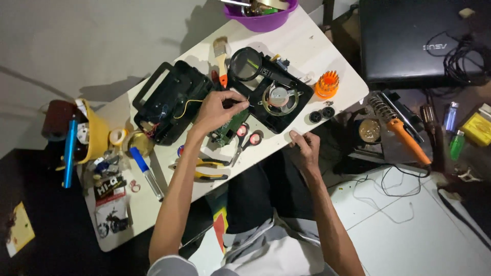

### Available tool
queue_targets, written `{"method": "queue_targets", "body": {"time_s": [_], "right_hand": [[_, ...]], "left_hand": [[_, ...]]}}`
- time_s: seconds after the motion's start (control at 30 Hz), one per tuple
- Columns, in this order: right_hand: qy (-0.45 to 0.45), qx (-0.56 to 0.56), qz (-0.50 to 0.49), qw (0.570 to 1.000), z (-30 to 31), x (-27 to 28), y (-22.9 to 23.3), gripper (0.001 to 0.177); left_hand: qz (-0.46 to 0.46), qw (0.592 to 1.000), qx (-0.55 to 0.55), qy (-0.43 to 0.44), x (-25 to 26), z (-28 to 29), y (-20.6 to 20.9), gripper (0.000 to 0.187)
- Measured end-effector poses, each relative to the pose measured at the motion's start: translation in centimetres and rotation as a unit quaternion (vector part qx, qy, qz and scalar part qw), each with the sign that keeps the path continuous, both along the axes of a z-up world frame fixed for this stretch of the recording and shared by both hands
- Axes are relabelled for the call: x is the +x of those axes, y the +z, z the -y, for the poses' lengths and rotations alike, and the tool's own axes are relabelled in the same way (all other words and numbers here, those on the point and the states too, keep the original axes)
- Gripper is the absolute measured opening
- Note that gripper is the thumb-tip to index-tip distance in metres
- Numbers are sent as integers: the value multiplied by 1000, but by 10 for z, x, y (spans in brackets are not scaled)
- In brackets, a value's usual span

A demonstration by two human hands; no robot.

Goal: Soldering wires and components onto a printed circuit board as part of an electronics repair task.

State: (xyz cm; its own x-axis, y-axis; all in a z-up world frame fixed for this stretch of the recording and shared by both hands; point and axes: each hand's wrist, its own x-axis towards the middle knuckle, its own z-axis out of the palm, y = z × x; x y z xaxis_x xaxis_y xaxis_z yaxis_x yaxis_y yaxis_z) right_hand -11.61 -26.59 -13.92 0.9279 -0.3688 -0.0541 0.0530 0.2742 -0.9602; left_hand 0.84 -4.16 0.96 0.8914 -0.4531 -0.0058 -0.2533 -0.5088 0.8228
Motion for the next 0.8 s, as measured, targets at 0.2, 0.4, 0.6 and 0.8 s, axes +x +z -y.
{"method": "queue_targets", "body": {"time_s": [0.2, 0.4, 0.6, 0.8], "right_hand": [[-5, -35, -18, 999, 6, 2, -38, 39], [-82, -15, -21, 996, 15, -4, -115, 28], [-124, 18, -6, 992, 4, -5, -120, 22], [-123, 54, -6, 991, -9, -7, -86, 22]], "left_hand": [[3, 1000, 14, -1, 9, -9, -12, 20], [-20, 998, 50, -21, 21, -18, -6, 20], [-43, 997, 70, -12, 27, -20, -9, 20], [-38, 997, 60, -8, 27, -15, -9, 20]]}}
